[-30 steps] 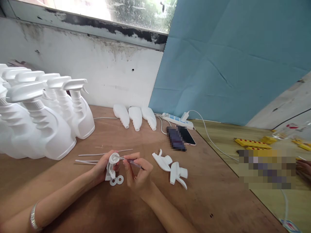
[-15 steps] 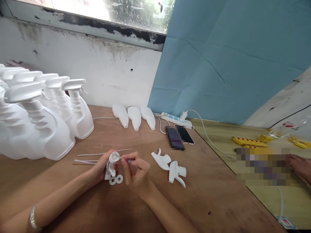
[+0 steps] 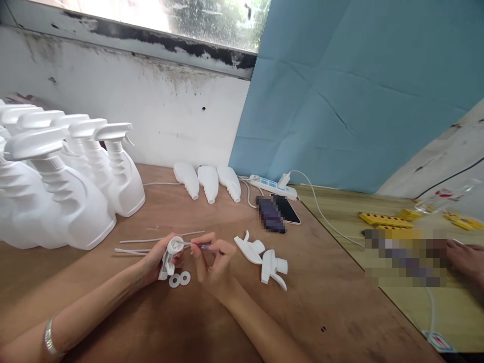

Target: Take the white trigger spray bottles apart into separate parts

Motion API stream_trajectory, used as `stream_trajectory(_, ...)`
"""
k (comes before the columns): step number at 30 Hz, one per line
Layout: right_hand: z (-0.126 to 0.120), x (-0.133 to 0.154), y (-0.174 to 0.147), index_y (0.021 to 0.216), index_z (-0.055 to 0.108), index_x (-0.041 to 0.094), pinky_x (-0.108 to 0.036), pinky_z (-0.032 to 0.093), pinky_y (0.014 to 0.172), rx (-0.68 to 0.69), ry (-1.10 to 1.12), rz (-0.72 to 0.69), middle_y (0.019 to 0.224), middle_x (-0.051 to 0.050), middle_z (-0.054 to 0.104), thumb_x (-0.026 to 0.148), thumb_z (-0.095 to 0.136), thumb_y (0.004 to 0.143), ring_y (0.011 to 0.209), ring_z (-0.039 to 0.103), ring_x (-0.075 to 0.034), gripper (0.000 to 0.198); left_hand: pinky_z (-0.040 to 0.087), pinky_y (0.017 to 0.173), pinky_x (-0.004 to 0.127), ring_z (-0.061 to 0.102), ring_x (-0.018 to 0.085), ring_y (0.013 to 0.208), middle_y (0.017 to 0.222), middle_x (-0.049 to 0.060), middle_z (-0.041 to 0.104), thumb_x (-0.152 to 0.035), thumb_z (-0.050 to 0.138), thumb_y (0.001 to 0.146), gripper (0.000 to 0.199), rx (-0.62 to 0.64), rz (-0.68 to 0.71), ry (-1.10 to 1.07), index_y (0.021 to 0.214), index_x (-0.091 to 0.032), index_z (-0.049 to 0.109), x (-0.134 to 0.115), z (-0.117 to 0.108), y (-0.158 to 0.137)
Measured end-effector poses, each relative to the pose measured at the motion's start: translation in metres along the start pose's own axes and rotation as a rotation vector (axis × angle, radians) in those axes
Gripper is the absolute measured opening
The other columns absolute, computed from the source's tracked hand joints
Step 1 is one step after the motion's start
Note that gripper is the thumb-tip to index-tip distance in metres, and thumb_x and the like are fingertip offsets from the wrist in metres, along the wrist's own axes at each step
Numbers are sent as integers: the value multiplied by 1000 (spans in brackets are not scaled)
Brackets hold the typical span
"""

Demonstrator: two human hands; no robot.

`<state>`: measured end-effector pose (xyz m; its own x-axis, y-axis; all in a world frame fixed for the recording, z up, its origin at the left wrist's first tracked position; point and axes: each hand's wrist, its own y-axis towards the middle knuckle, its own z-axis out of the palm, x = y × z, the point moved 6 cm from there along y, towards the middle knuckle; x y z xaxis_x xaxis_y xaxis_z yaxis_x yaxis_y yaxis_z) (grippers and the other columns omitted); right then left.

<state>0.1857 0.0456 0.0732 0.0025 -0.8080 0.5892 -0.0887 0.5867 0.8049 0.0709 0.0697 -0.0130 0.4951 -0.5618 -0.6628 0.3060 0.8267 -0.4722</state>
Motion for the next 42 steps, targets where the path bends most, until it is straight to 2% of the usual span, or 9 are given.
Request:
stream_trajectory(4, -3, -13, 8, 88, 23, 28, -25, 50, 54, -38, 181, 261, 82, 6, 55, 11, 52, 82, 56, 57, -7, 33, 27, 34, 19, 36, 8, 29, 39, 0, 47, -33, 43, 76, 32, -15, 5, 9, 51, -14, 47, 1, -3, 3)
stream_trajectory(13, -5, -19, 12, 85, 25, 27, -24, 50, 52, -104, 302, 423, 78, 8, 56, 14, 57, 80, 56, 58, -8, 34, 28, 34, 16, 35, 6, 29, 39, -1, 44, -29, 37, 79, 31, -8, -38, 1, 53, -14, 44, -2, 0, 0)
stream_trajectory(26, -4, -17, 7, 85, 24, 27, -24, 51, 54, -188, 300, 433, 77, 8, 57, 13, 57, 79, 57, 59, -9, 36, 26, 31, 15, 34, 5, 28, 39, 0, 43, -25, 35, 78, 30, 28, -71, -18, 51, -14, 43, -6, 3, -4)
stream_trajectory(42, -4, -13, 8, 85, 24, 27, -23, 50, 53, -193, 327, 410, 78, 8, 58, 10, 57, 79, 57, 59, -9, 37, 24, 30, 15, 31, 5, 28, 37, 0, 40, -29, 33, 80, 33, 93, -134, -13, 52, -14, 43, -4, 3, -5)
